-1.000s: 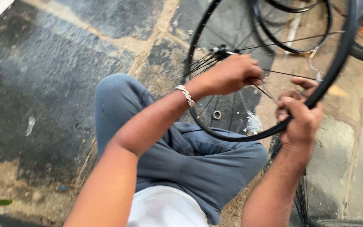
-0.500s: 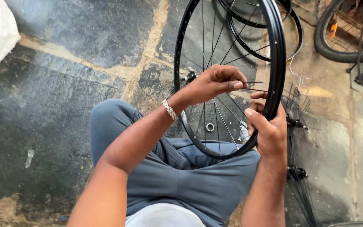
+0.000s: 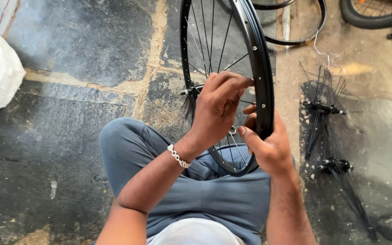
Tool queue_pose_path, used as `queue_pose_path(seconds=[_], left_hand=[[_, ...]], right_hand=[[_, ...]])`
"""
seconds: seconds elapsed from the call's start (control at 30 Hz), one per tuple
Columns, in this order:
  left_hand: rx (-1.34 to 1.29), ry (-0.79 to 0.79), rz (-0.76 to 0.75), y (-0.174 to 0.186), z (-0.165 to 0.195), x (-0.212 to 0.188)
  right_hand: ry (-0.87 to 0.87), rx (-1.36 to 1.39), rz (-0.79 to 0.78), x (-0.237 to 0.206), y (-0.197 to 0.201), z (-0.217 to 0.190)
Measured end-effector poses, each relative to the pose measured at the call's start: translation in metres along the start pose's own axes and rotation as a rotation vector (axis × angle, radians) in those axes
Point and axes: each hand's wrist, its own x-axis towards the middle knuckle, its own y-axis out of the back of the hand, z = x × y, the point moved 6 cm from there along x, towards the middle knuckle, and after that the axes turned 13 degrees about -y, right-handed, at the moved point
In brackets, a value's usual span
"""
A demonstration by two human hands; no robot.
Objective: The person sits on the floor and laces a bicycle wheel by inserting spokes into the rim and securing them with nipples. They rotate the wheel to access different sections and continue the lacing process.
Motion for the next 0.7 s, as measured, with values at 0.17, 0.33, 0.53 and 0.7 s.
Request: queue_pose_path(seconds=[0.17, 0.33, 0.53, 0.7], left_hand=[[-0.208, 0.175, -0.039, -0.011, 0.002, -0.001], [-0.382, 0.265, -0.013, -0.016, 0.005, -0.005], [-0.274, 0.294, -0.089, -0.020, 0.004, 0.003], [-0.310, 0.377, -0.124, -0.028, -0.003, 0.009]], right_hand=[[-0.014, 0.052, -0.036, -0.009, -0.001, 0.009], [-0.020, 0.137, -0.083, -0.013, -0.004, 0.009], [0.065, 0.029, -0.136, -0.010, 0.001, 0.008], [0.160, -0.003, -0.169, -0.014, 0.015, 0.012]])
